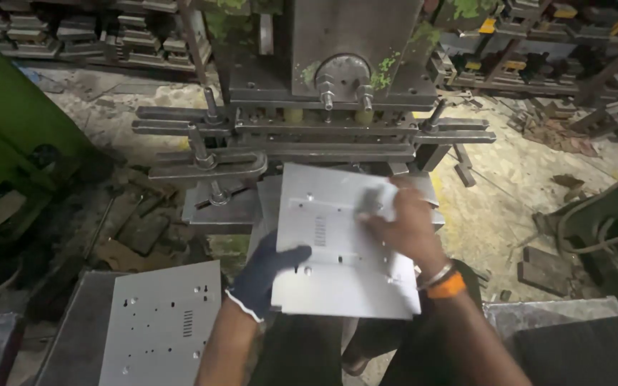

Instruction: Placing metal sheets into a stamping machine and stacking them.

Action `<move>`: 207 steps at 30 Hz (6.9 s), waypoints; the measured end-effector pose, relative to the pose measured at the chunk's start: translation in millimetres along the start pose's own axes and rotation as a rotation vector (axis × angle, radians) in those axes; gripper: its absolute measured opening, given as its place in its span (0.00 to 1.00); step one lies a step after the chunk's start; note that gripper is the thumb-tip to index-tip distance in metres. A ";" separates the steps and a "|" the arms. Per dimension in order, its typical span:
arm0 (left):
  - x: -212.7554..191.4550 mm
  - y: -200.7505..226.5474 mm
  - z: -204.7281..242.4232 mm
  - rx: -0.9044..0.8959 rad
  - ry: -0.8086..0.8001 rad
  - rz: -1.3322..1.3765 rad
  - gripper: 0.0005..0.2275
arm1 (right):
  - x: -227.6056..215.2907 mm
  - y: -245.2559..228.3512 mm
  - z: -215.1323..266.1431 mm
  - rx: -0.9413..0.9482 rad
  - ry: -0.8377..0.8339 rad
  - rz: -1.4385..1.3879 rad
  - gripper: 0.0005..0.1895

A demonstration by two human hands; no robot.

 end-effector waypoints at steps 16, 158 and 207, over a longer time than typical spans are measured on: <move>-118.9 8.7 -117.7 0.222 0.352 -0.105 0.17 | 27.0 91.8 -24.6 0.444 0.196 -1.216 0.13; -22.6 59.1 -40.8 0.472 0.205 -0.501 0.23 | 24.0 85.3 -7.2 0.461 0.121 -1.222 0.28; -293.9 5.2 204.7 0.161 1.442 -1.149 0.25 | 303.6 -192.0 74.0 0.190 -0.409 -0.899 0.33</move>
Point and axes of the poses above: each hand's wrist, its own z-axis away from the middle knuckle, its own x-axis out of the palm, y = z × x, the point moved 10 cm from there along -z, towards the middle knuckle, and after that the axes turned 4 degrees about -z, right-handed, at the moved point
